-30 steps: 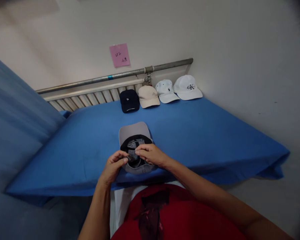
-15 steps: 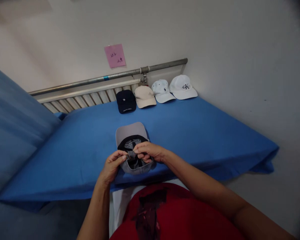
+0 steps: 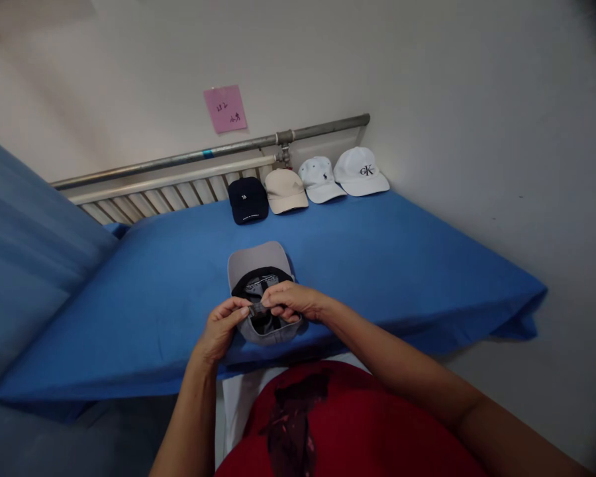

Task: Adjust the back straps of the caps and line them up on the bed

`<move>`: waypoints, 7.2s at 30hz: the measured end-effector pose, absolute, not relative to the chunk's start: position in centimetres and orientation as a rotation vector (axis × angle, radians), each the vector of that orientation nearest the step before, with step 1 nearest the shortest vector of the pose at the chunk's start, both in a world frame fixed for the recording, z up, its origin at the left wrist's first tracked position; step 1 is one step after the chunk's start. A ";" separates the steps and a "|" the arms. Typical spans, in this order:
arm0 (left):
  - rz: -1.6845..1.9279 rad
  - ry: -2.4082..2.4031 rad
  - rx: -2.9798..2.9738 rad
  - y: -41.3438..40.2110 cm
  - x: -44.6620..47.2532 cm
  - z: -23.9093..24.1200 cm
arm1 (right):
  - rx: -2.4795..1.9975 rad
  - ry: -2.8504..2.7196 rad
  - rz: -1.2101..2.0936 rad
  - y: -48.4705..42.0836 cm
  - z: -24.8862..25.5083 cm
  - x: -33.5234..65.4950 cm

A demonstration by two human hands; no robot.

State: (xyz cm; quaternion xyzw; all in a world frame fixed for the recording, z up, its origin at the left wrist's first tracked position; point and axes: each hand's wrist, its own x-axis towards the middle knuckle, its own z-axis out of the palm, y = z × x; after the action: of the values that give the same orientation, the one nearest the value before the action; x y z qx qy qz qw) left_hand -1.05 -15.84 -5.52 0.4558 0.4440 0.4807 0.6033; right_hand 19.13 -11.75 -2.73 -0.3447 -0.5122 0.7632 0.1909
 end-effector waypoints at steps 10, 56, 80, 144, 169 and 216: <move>1.033 1.030 1.122 -15.7 -1.0 -5.1 | -0.970 -1.492 2.137 -12.0 -2.6 19.1; 0.930 1.043 1.162 -15.3 -0.8 -4.2 | -0.723 -1.367 1.901 -12.7 -4.2 19.1; 0.801 1.047 1.212 -14.8 -1.0 -3.4 | -0.656 -1.374 1.877 -12.8 -5.2 18.5; 0.756 1.152 1.266 -15.6 -0.3 -2.5 | -0.707 -1.372 1.634 -13.7 -4.5 19.4; 0.778 1.121 1.327 -15.9 0.0 -3.4 | -0.765 -1.596 1.354 -14.0 -4.9 19.1; 1.044 1.244 1.279 -16.8 1.1 -4.1 | -0.788 -1.459 1.474 -14.1 -4.5 19.6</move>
State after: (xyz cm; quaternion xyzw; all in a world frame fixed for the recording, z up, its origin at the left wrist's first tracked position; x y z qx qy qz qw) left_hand 1.06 -16.81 -4.14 0.5316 0.5171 0.4337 0.5117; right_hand 19.64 -14.13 -4.53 -0.3182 -0.5889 0.5949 0.4451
